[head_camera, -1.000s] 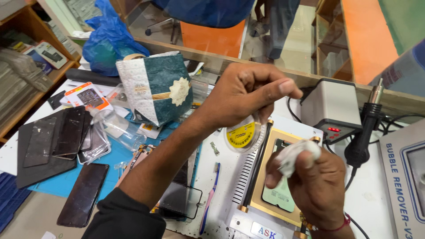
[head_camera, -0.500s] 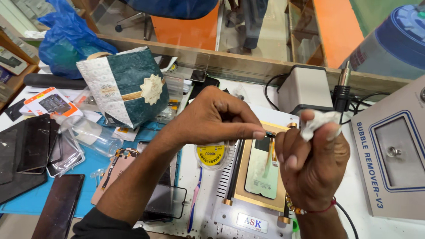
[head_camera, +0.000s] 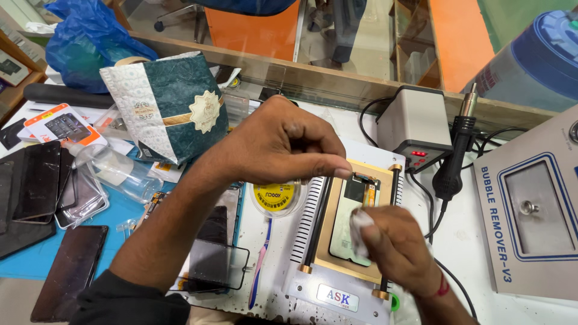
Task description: The person handles a smartphone screen assembly clamped in a repair jig, wipes the screen with a white cloth, and points to a nearby flex cable. The person then removes the screen from the jig and continues wiping it.
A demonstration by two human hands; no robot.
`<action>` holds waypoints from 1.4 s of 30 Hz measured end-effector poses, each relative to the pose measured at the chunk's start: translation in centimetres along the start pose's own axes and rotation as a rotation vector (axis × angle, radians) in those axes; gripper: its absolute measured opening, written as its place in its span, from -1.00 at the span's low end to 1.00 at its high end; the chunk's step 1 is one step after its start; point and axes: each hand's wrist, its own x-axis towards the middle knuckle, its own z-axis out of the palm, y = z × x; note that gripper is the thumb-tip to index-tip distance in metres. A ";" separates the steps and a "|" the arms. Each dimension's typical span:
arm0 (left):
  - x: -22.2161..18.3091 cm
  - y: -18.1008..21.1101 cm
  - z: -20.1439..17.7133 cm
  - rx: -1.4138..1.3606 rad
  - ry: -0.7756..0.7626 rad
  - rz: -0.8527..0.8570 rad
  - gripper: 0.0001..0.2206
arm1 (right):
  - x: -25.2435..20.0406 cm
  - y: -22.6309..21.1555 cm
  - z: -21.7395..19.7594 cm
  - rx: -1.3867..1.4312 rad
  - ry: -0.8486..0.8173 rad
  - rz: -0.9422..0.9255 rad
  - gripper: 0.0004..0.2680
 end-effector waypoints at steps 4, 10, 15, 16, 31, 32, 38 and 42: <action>0.4 -1.0 0.9 -0.052 -0.091 -0.006 -0.83 | -2.7 -1.0 0.8 0.741 0.044 0.156 -0.48; -0.6 -0.8 6.2 -0.268 -0.107 -0.128 -0.84 | -1.9 -1.5 -1.3 1.163 0.719 0.002 -0.62; -1.3 0.0 8.2 -0.007 -0.029 0.041 -0.85 | -1.6 0.5 -1.1 -0.486 0.798 0.042 -0.78; -1.2 0.2 8.0 0.020 -0.038 0.065 -0.85 | -2.0 0.9 -1.3 -0.798 0.690 0.037 -0.80; -1.5 -0.8 10.1 -0.022 -0.089 -0.084 -0.66 | -7.2 -1.2 -1.0 0.909 0.480 0.149 -0.68; -1.9 -0.7 10.5 -0.032 -0.054 -0.097 -0.65 | -6.8 -1.2 -0.4 0.577 0.594 0.148 -0.73; -2.2 -0.6 10.8 0.147 -0.210 -0.469 -0.60 | -5.8 -1.1 0.3 -0.719 0.687 0.098 -0.70; -2.1 0.1 9.9 0.237 -0.171 -0.454 -0.49 | -5.7 -0.7 -1.5 -0.796 0.527 0.136 -0.59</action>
